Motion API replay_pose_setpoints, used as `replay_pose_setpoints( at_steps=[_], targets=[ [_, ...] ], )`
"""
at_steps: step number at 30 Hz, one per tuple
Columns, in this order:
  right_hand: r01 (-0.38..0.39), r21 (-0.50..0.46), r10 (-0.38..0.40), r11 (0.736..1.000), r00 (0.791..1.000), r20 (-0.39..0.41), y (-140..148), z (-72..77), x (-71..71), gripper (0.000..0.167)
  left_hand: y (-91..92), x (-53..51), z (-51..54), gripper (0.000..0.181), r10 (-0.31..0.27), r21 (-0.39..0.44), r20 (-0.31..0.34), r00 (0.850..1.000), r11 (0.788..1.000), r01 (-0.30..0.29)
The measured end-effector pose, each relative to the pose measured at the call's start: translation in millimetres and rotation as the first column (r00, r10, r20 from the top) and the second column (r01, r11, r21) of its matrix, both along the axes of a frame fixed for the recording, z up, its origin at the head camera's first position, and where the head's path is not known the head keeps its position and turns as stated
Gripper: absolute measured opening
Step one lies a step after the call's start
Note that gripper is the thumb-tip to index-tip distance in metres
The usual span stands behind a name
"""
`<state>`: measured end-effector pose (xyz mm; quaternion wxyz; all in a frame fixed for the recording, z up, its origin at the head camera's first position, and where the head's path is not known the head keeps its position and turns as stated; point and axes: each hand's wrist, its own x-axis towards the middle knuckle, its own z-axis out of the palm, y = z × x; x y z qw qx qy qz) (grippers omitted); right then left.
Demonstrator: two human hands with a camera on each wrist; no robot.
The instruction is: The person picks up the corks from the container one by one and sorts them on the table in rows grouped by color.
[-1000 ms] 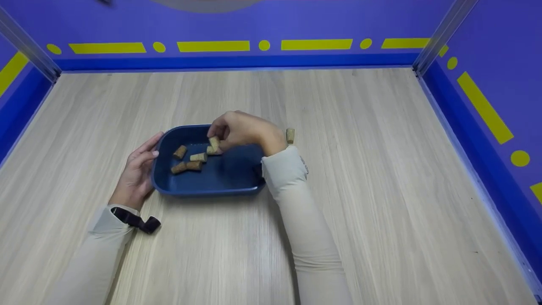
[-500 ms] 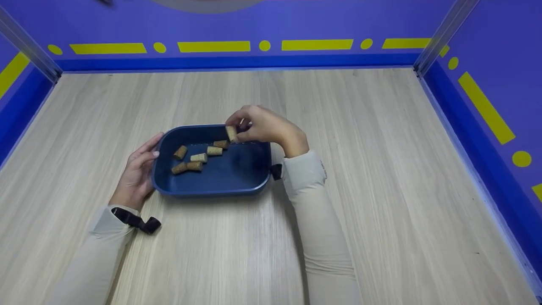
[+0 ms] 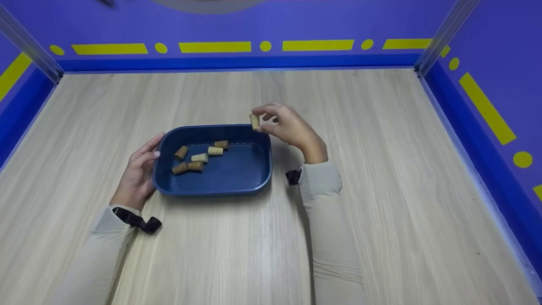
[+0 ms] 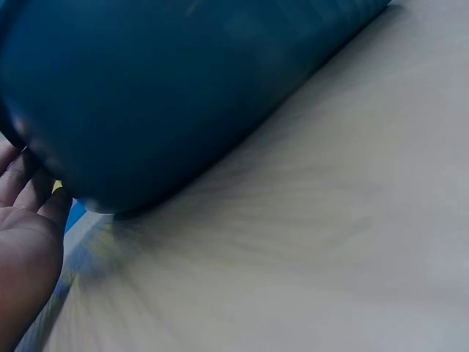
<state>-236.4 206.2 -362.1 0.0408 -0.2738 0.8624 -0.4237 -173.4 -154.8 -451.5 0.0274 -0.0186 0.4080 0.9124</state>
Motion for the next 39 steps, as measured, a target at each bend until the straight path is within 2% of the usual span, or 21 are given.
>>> replay_pose_setpoints(
  at_steps=[8, 11, 14, 18, 21, 33, 39],
  targets=[
    [0.106, -0.025, -0.106, 0.994, 0.994, 0.012, 19.6, -18.4, 1.2, 0.041, -0.6, 0.6, 0.4, 0.049, -0.01, -0.012, 0.002, 1.0, 1.0, 0.01],
    [0.134, -0.028, -0.134, 0.991, 0.991, 0.008, 19.8, -12.8, 11.3, 0.04, -0.4, 0.6, 0.6, 0.052, -0.009, -0.02, 0.013, 1.0, 1.0, 0.009],
    [0.158, -0.036, -0.157, 0.987, 0.987, 0.011, 23.3, -16.1, 14.2, 0.041, 0.2, 0.5, 0.4, 0.05, -0.001, -0.015, 0.023, 1.0, 1.0, 0.001],
    [0.177, -0.039, -0.176, 0.984, 0.984, 0.006, 36.1, -35.7, 5.1, 0.042, 0.3, 0.4, 0.0, 0.046, 0.004, 0.001, 0.02, 1.0, 1.0, -0.004],
    [0.191, -0.036, -0.192, 0.981, 0.981, -0.006, 43.5, -43.7, 2.5, 0.042, 0.0, 0.3, 0.1, 0.045, 0.003, 0.01, 0.01, 1.0, 1.0, -0.003],
    [0.255, -0.038, -0.255, 0.966, 0.967, 0.011, 61.2, -59.2, 4.5, 0.042, 0.6, 0.0, 0.4, 0.045, 0.004, 0.004, -0.006, 1.0, 1.0, -0.004],
    [0.284, 0.0, -0.284, 0.959, 0.957, 0.062, 68.3, -62.0, 6.6, 0.042, 0.0, 0.2, 0.1, 0.045, 0.003, 0.004, -0.013, 1.0, 1.0, -0.003]
  ],
)
